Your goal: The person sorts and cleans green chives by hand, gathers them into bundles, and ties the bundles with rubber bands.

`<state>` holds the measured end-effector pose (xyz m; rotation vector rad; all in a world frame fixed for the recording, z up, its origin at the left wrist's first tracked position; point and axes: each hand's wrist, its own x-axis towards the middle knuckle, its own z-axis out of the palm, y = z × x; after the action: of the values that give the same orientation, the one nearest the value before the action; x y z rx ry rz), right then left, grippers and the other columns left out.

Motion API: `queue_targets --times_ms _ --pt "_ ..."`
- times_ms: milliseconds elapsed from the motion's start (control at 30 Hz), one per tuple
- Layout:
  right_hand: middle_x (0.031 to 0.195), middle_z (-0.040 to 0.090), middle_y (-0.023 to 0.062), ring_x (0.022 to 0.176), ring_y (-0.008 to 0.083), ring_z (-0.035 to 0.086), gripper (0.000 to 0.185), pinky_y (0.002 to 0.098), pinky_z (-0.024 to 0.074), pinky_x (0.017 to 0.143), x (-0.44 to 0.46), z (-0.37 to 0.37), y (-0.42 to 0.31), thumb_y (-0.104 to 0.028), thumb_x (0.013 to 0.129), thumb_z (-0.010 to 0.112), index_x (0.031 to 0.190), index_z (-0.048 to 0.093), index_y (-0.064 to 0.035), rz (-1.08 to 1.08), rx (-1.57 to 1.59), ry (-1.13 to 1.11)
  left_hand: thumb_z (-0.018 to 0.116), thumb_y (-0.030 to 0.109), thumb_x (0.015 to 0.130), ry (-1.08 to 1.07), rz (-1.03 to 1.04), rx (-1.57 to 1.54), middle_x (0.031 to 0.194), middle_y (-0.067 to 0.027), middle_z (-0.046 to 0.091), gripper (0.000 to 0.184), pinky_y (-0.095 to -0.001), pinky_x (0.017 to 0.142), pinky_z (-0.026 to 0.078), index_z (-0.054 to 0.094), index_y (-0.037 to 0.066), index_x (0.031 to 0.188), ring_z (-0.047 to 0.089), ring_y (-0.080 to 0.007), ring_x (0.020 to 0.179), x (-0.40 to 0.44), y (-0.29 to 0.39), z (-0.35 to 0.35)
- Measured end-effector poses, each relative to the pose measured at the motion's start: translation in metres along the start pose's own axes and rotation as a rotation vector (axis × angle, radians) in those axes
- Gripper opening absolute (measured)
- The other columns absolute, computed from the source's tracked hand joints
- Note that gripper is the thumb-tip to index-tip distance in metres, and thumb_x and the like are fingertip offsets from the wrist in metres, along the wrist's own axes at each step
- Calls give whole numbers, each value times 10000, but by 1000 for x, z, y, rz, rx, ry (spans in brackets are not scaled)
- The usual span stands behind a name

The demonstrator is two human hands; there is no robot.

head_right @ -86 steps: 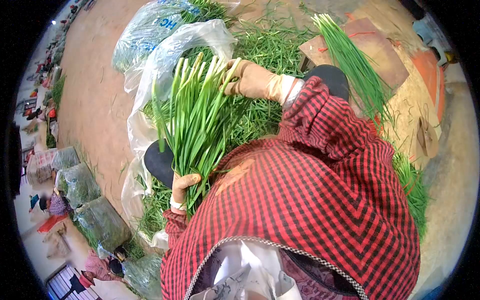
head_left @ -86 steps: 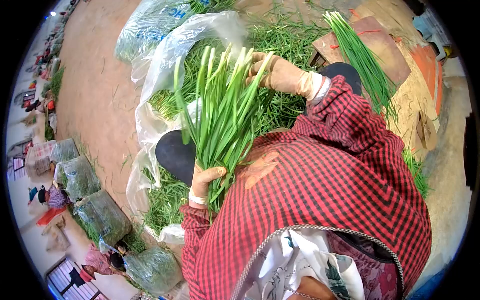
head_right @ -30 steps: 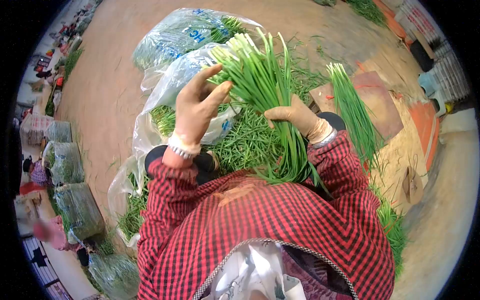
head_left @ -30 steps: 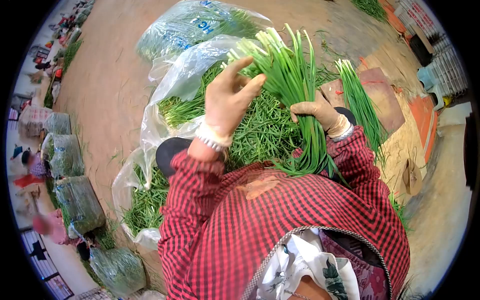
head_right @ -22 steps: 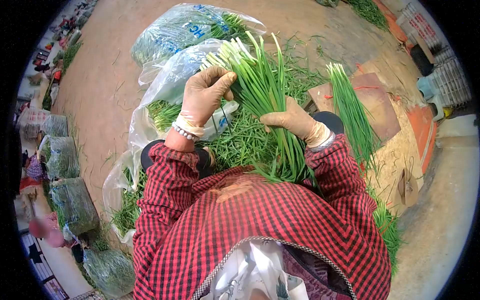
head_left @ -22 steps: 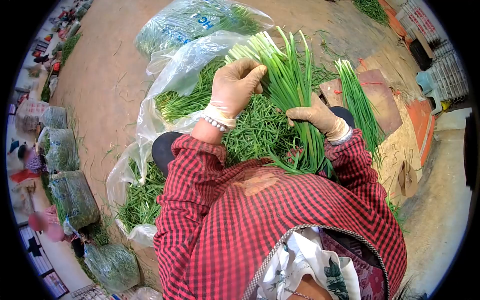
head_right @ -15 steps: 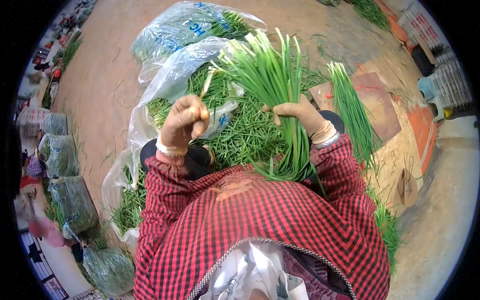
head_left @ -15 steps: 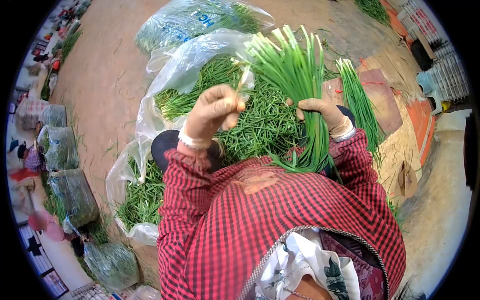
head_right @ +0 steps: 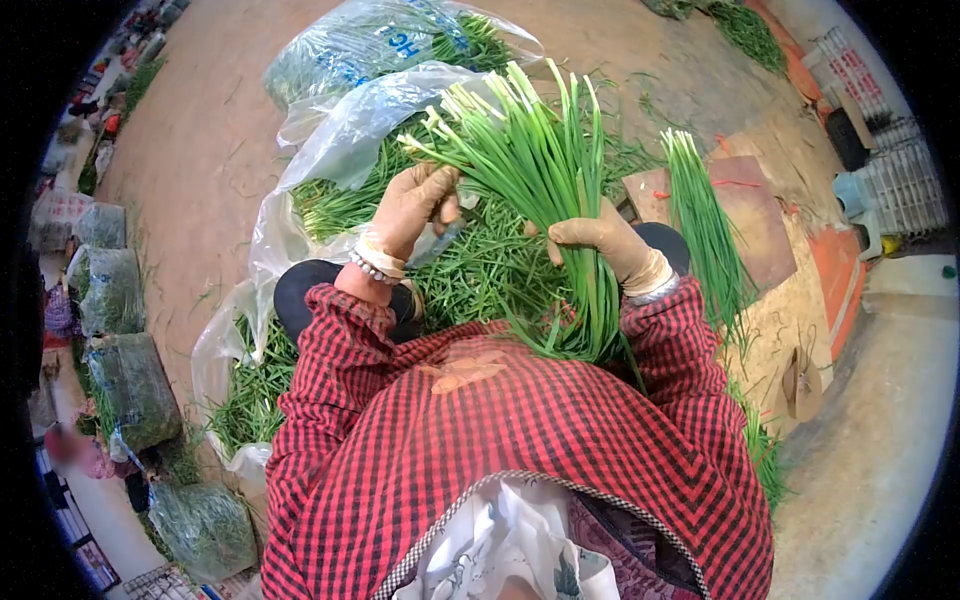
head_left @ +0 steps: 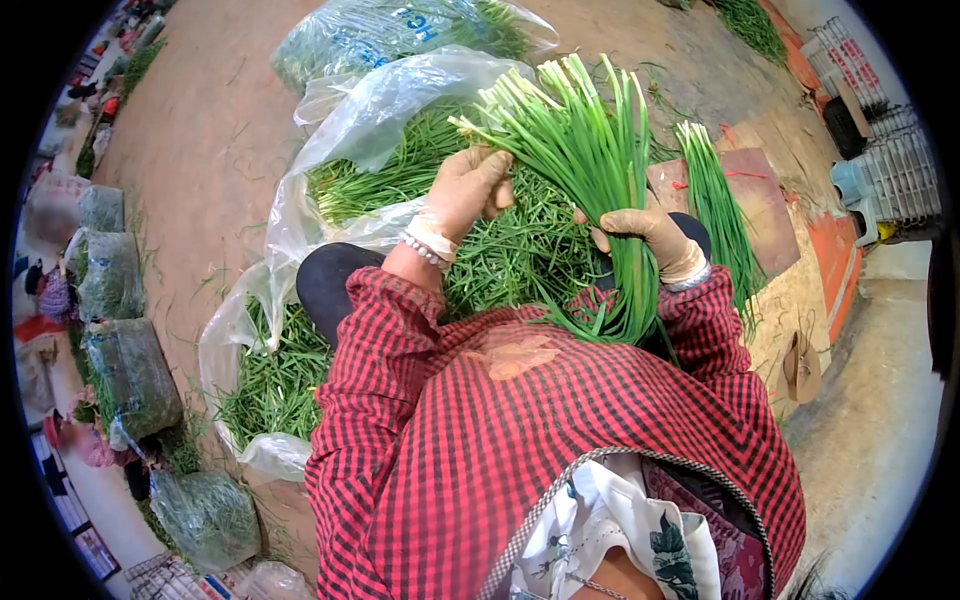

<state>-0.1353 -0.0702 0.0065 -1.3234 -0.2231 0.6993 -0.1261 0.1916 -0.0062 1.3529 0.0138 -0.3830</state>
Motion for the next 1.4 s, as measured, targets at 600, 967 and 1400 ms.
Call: queue_targets --times_ms 600,967,1400 --pt "967 631 116 648 156 570 438 258 452 600 -12 -1 -2 -158 768 649 1151 542 24 17 57 -67 710 184 845 296 538 464 919 -28 674 421 -176 526 405 582 34 1217 565 -26 694 -2 -4 -13" --pt "975 642 128 667 160 598 434 265 476 602 -15 -2 -5 -121 782 649 1172 534 30 18 76 -78 683 160 867 254 175 343 768 -39 687 197 -184 491 415 684 4 987 584 -52 604 -14 13 -8" --pt "1040 639 146 691 160 618 548 257 505 616 -33 -14 -17 -160 775 688 1253 482 12 -40 53 -86 657 191 875 941 338 589 720 -58 677 174 -246 526 448 670 38 957 575 -84 572 -44 3 -165"
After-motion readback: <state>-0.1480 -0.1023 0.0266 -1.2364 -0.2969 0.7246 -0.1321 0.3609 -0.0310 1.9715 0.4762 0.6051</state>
